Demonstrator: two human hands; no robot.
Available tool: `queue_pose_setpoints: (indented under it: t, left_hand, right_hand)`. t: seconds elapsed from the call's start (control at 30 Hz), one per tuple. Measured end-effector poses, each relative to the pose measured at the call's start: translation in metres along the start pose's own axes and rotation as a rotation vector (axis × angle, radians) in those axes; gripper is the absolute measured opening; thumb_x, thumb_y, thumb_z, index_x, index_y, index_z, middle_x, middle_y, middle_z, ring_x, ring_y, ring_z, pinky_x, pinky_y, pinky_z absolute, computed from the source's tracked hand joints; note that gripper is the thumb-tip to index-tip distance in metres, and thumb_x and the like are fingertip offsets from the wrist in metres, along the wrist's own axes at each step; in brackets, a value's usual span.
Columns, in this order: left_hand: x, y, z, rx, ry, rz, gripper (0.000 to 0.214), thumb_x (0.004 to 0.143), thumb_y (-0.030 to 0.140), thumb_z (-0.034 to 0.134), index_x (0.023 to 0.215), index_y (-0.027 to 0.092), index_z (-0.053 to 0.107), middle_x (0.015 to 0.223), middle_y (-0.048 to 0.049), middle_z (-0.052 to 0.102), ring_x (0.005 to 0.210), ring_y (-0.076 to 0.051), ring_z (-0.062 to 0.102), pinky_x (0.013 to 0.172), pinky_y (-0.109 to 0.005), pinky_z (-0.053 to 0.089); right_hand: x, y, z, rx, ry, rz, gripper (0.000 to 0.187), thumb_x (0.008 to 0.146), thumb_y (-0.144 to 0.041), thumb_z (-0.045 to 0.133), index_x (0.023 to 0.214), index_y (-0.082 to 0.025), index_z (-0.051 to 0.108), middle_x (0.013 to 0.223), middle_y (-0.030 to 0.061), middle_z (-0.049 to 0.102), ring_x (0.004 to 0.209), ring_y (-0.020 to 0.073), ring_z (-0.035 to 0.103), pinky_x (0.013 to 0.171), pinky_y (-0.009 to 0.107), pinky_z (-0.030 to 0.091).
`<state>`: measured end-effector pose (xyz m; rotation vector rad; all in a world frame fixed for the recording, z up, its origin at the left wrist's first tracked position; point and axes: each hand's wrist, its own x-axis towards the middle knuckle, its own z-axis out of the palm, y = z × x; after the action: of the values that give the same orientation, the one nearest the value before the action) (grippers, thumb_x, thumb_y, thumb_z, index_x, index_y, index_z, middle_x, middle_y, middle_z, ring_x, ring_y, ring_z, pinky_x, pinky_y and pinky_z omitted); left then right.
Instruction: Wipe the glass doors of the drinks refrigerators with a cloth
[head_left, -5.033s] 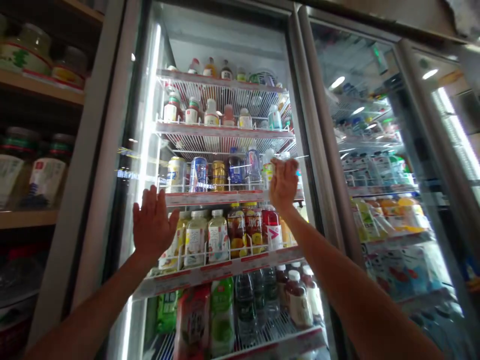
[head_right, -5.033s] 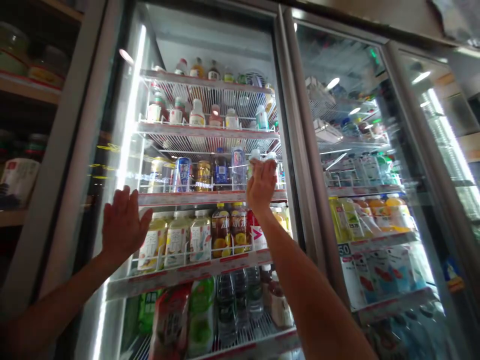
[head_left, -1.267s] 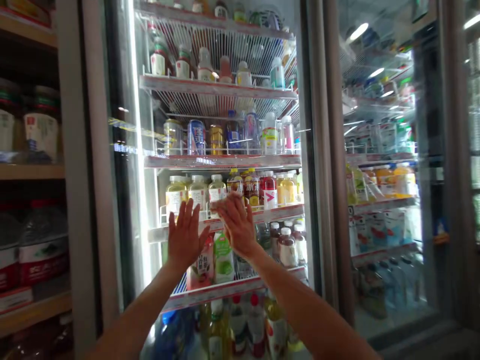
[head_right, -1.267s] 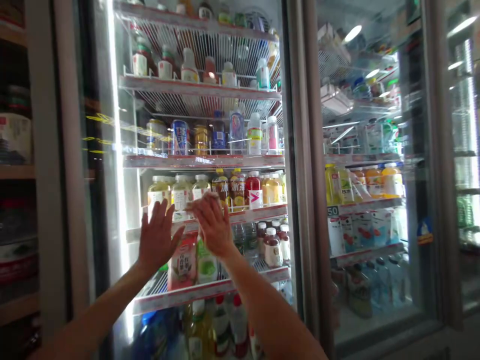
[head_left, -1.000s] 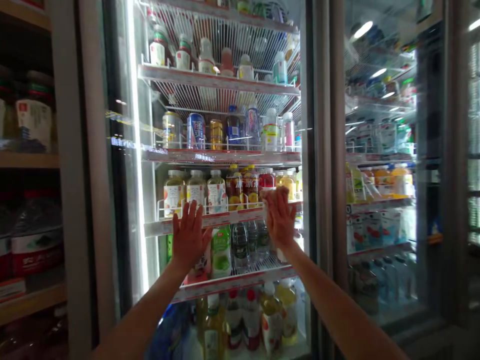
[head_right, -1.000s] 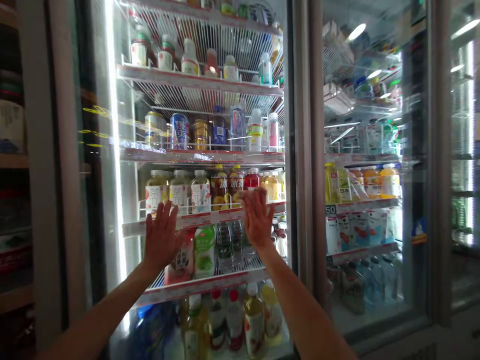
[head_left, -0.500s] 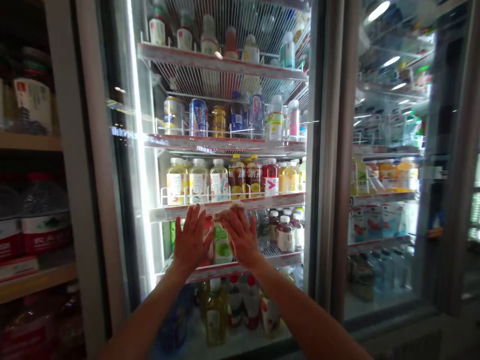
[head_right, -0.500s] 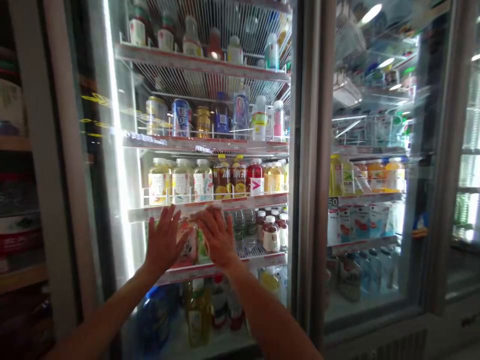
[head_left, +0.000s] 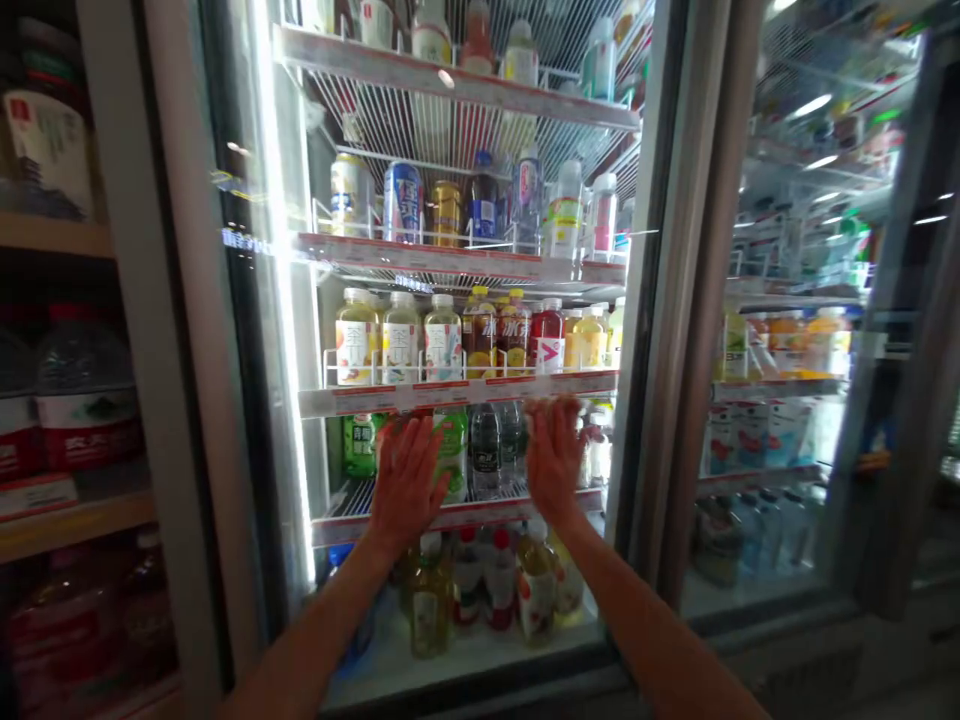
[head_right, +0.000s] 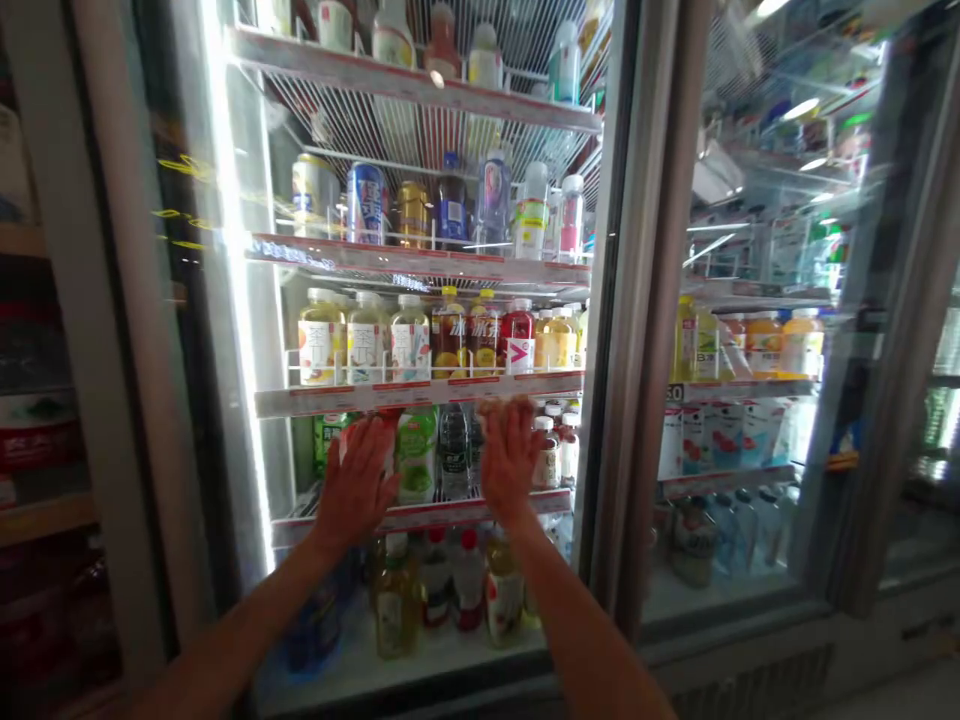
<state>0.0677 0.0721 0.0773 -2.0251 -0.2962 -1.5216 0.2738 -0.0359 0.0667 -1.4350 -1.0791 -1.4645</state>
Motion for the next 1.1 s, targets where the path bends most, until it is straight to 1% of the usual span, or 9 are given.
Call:
queue_pose_setpoints:
  t: [0.1,0.2,0.3,0.43,0.53,0.67,0.87,1.0,1.1]
  left_hand:
    - [-0.004,0.005,0.003,0.009,-0.002,0.007,0.07,0.088,0.028,0.046,0.147,0.014,0.01,0.146,-0.0155,0.034,0.141,-0.022,0.014,0.116,-0.046,0.01]
    - [-0.009,0.01,0.006,0.012,-0.006,-0.003,0.068,0.088,0.028,0.045,0.147,0.014,0.013,0.143,-0.0156,0.038,0.141,-0.022,0.016,0.116,-0.046,0.011]
    - [-0.015,0.013,0.007,-0.014,-0.019,-0.004,0.066,0.087,0.028,0.046,0.146,0.016,0.017,0.144,-0.0147,0.038,0.141,-0.022,0.017,0.117,-0.046,0.01]
    - [-0.023,0.016,0.006,-0.045,-0.058,-0.016,0.067,0.087,0.03,0.047,0.146,0.018,0.017,0.145,-0.0135,0.036,0.141,-0.022,0.018,0.117,-0.045,0.009]
    - [-0.03,0.016,0.005,-0.022,-0.05,-0.02,0.066,0.088,0.027,0.044,0.146,0.017,0.015,0.146,-0.0133,0.035,0.141,-0.021,0.017,0.117,-0.045,0.009]
    - [-0.04,0.009,0.001,0.004,-0.06,-0.001,0.066,0.088,0.026,0.043,0.147,0.016,0.014,0.146,-0.0135,0.036,0.142,-0.02,0.014,0.117,-0.045,0.008]
    - [-0.049,-0.016,-0.014,0.069,-0.061,-0.047,0.069,0.088,0.026,0.047,0.147,0.017,0.012,0.149,-0.0138,0.028,0.142,-0.02,0.012,0.117,-0.045,0.005]
    - [-0.056,-0.041,-0.027,0.093,-0.076,-0.132,0.072,0.089,0.026,0.047,0.148,0.024,0.006,0.152,-0.0109,0.021,0.142,-0.022,0.013,0.116,-0.048,0.007]
    - [-0.062,-0.063,-0.037,0.112,-0.082,-0.236,0.071,0.09,0.029,0.045,0.147,0.026,0.005,0.153,-0.0114,0.019,0.142,-0.026,0.015,0.115,-0.053,0.009]
  right_hand:
    - [-0.016,-0.041,0.003,0.094,-0.139,-0.225,0.05,0.087,-0.021,0.047,0.136,-0.027,0.044,0.149,0.0052,0.036,0.144,0.024,0.012,0.115,0.05,0.011]
    - [-0.03,-0.043,0.001,0.128,-0.217,-0.357,0.048,0.086,-0.023,0.051,0.133,-0.028,0.048,0.144,0.0043,0.044,0.143,0.0219,0.017,0.116,0.049,0.004]
    - [-0.04,-0.005,-0.005,0.075,-0.165,-0.291,0.047,0.086,-0.02,0.049,0.132,-0.028,0.049,0.141,0.0057,0.047,0.142,0.0216,0.022,0.116,0.049,0.009]
    - [-0.05,0.06,-0.015,-0.077,-0.05,-0.065,0.053,0.089,-0.02,0.044,0.141,-0.023,0.036,0.145,0.0131,0.041,0.14,0.025,0.027,0.112,0.053,0.022]
    - [-0.053,0.08,-0.018,-0.156,-0.001,0.123,0.057,0.092,-0.023,0.038,0.146,-0.02,0.024,0.149,0.0179,0.032,0.14,0.0289,0.025,0.107,0.057,0.028]
    - [-0.06,0.037,-0.01,-0.104,0.027,0.198,0.064,0.092,-0.021,0.037,0.149,-0.021,0.009,0.153,0.0171,0.021,0.143,0.0302,0.016,0.105,0.06,0.029]
    - [-0.067,-0.077,-0.001,0.174,-0.249,-0.26,0.05,0.088,-0.024,0.045,0.138,-0.026,0.042,0.142,0.0042,0.046,0.143,0.0219,0.018,0.117,0.049,0.002]
    - [-0.04,-0.078,0.0,0.227,-0.272,-0.476,0.046,0.088,-0.023,0.045,0.134,-0.027,0.046,0.14,-0.0008,0.049,0.143,0.0169,0.016,0.118,0.045,-0.005]
    - [-0.007,-0.053,0.005,0.16,-0.121,-0.26,0.052,0.088,-0.018,0.044,0.139,-0.023,0.04,0.143,0.0054,0.045,0.143,0.0202,0.016,0.117,0.049,0.003]
